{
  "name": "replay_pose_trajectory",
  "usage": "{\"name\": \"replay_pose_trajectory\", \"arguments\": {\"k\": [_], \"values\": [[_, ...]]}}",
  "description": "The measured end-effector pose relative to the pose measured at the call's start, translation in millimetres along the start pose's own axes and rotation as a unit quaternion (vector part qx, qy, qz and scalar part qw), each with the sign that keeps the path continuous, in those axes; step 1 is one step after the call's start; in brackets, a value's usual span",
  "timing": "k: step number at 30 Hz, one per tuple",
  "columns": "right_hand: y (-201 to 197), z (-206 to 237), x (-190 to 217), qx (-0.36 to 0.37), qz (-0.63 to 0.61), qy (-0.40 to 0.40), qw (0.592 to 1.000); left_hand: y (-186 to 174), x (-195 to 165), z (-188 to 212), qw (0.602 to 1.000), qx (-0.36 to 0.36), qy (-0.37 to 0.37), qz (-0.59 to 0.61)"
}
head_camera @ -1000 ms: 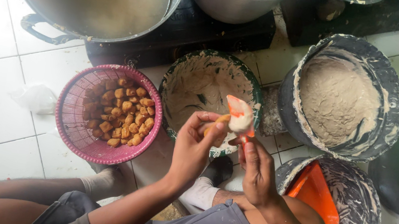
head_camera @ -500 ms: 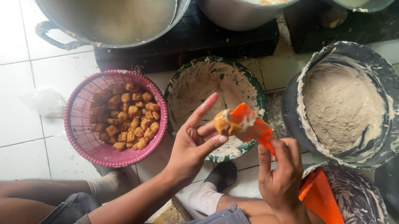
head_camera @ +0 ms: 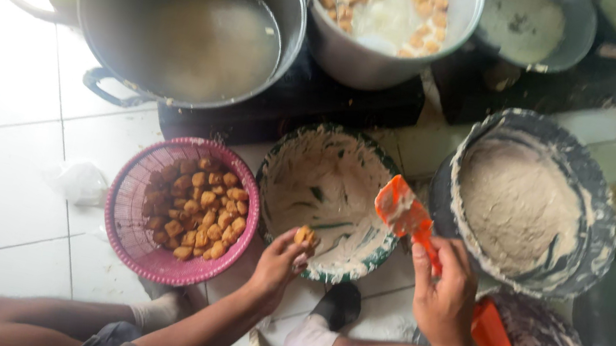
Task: The person scoops batter onto small dough pieces using an orange spatula, then drops them into a pot of hot oil to fry. The person repeats this process continuously, handling dough and batter with both hands.
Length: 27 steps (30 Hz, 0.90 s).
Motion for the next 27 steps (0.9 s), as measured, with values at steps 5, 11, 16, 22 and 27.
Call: {"name": "replay_pose_trajectory", "arguments": {"k": [5, 11, 16, 22, 27], "values": [[10, -3, 11, 0.014, -0.03, -0.012, 0.999, 66, -101, -49, 0.981, 0.103, 0.099, 0.13], [19, 2, -2, 0.042, -0.069, 0.018, 0.997, 75, -167, -79, 0.93, 0.298, 0.208, 0.05], [40, 13, -34, 0.127, -0.259, 0.204, 0.936, -50, -90, -84, 0.905, 0.071, 0.284, -0.307], [111, 4, -79, 0.264, -0.137, 0.147, 0.943, -198, -28, -67, 0.716, -0.256, 0.186, -0.622], [196, -21, -117, 0.39, 0.144, -0.031, 0.909, -231, -11, -54, 0.702, -0.135, -0.079, -0.695]]}}
Point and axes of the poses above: each hand's wrist, its own z-axis away from the middle knuckle, its own y-axis out of the palm, x = y × z, the point moved 3 cm from there along -z, towards the middle knuckle, and after that the axes turned 1 degree about -x, right-handed, at the moved point
